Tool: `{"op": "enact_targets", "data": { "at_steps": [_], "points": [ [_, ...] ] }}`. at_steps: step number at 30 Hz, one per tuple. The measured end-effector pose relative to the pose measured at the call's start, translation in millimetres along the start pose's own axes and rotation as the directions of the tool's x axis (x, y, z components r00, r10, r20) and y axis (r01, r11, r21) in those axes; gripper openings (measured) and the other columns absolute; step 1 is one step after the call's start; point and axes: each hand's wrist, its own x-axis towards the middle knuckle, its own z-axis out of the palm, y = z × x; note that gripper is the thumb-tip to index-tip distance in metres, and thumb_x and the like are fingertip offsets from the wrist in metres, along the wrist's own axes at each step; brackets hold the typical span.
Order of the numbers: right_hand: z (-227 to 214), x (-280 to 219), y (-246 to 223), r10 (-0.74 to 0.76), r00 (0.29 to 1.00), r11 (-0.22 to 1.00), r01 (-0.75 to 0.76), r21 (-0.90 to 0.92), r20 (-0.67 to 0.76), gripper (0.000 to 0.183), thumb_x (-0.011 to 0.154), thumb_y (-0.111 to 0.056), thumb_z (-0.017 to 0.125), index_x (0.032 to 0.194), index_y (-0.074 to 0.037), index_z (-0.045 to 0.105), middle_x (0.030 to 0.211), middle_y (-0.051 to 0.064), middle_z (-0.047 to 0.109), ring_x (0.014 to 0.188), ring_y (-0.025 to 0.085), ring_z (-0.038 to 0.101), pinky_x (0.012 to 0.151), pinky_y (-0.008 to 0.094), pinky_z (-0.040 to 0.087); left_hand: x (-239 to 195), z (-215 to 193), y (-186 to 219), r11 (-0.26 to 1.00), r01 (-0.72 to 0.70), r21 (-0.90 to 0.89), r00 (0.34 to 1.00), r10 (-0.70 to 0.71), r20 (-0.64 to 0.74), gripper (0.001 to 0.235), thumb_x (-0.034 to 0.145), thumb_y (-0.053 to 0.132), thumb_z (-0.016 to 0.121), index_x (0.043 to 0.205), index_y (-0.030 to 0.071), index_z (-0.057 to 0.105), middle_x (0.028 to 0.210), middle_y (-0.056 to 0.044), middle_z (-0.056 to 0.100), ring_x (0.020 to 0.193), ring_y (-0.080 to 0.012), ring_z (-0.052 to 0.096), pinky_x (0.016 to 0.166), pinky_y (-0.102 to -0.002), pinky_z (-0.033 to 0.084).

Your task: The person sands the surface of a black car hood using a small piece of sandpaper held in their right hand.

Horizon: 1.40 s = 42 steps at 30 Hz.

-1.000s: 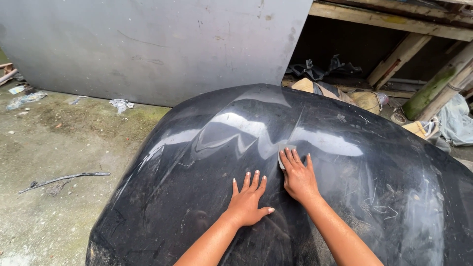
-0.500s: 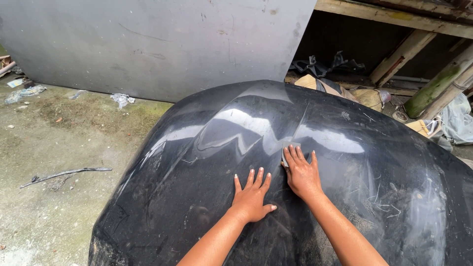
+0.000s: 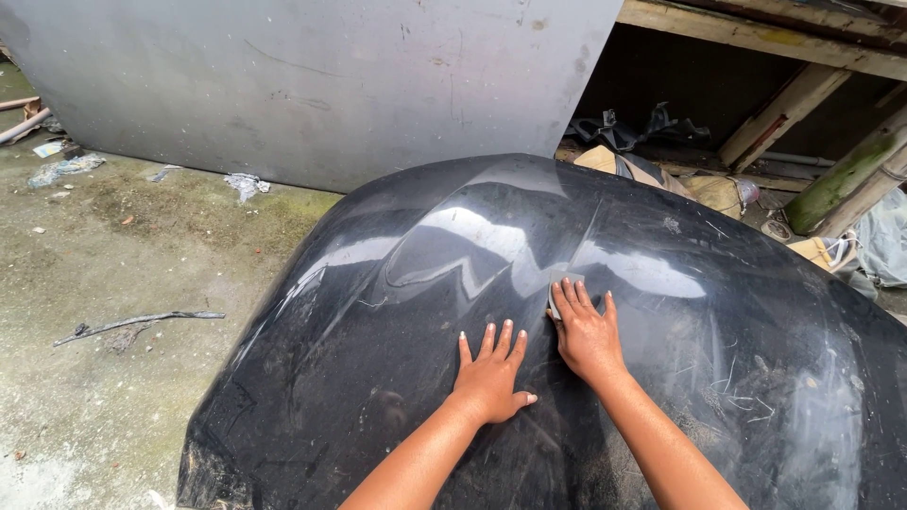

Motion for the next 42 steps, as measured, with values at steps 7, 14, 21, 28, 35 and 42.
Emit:
{"op": "enact_targets", "data": {
  "at_steps": [7,14,21,28,35,42],
  "points": [
    [5.0,-2.0,-0.6,-0.017,0.995,1.000,0.016,-0.014,-0.103,0.056,0.104,-0.032,0.042,0.157,-0.015,0.039,0.160,0.007,0.045,0.149,0.028,0.040,0.117,0.064,0.026,8.8,6.6,2.4,1.000,0.011,-0.004,0.999,-0.011,-0.035,0.099,0.098,0.053,0.052,0.165,0.015,-0.009,0.172,-0.008,-0.020,0.158,-0.0356,-0.016,0.122,-0.068,-0.008],
    [9.1,0.5,1.7,0.004,0.997,0.999,-0.007,-0.048,-0.074,0.056,0.103,-0.033,0.041,0.157,-0.017,0.039,0.159,0.005,0.045,0.149,0.026,0.039,0.120,0.063,0.023,0.8,-2.2,5.1,1.000,0.014,-0.025,1.000,-0.014,0.020,0.095,0.099,0.050,0.051,0.165,0.023,-0.013,0.171,-0.009,-0.026,0.158,-0.0360,-0.020,0.122,-0.068,-0.009],
    [11.2,2.4,3.3,0.009,0.994,0.998,-0.016,-0.059,-0.107,0.056,0.101,-0.031,0.044,0.155,-0.019,0.043,0.158,0.004,0.048,0.149,0.025,0.042,0.120,0.061,0.024,-0.8,-7.7,8.1,1.000,0.026,-0.011,0.998,-0.025,0.060,0.093,0.100,0.051,0.046,0.164,0.024,-0.015,0.170,-0.009,-0.029,0.157,-0.0367,-0.023,0.121,-0.069,-0.011],
    [8.0,2.9,1.7,0.028,0.996,0.998,-0.032,-0.046,-0.082,0.055,0.103,-0.033,0.042,0.156,-0.019,0.041,0.159,0.003,0.047,0.150,0.024,0.040,0.120,0.061,0.023,-1.7,-9.0,8.2,0.999,0.028,-0.028,0.998,-0.027,0.058,0.093,0.099,0.051,0.047,0.165,0.025,-0.013,0.171,-0.009,-0.027,0.158,-0.0360,-0.022,0.120,-0.070,-0.012],
    [16.4,1.1,0.5,0.028,0.993,0.997,-0.035,-0.064,-0.112,0.061,0.099,-0.029,0.047,0.159,-0.017,0.039,0.162,0.006,0.043,0.150,0.024,0.040,0.122,0.058,0.023,-4.2,-11.0,9.6,0.999,0.035,-0.019,0.997,-0.034,0.069,0.093,0.100,0.050,0.047,0.164,0.024,-0.015,0.170,-0.008,-0.029,0.157,-0.0360,-0.024,0.120,-0.070,-0.012],
    [3.1,4.7,-0.4,0.013,0.998,0.999,-0.015,-0.031,-0.064,0.054,0.102,-0.030,0.043,0.155,-0.017,0.042,0.158,0.006,0.047,0.149,0.027,0.040,0.118,0.061,0.025,-1.0,-8.2,9.0,0.999,0.042,0.006,0.997,-0.043,0.062,0.092,0.101,0.052,0.047,0.165,0.024,-0.014,0.171,-0.008,-0.028,0.158,-0.0362,-0.021,0.121,-0.071,-0.008]
  ]
}}
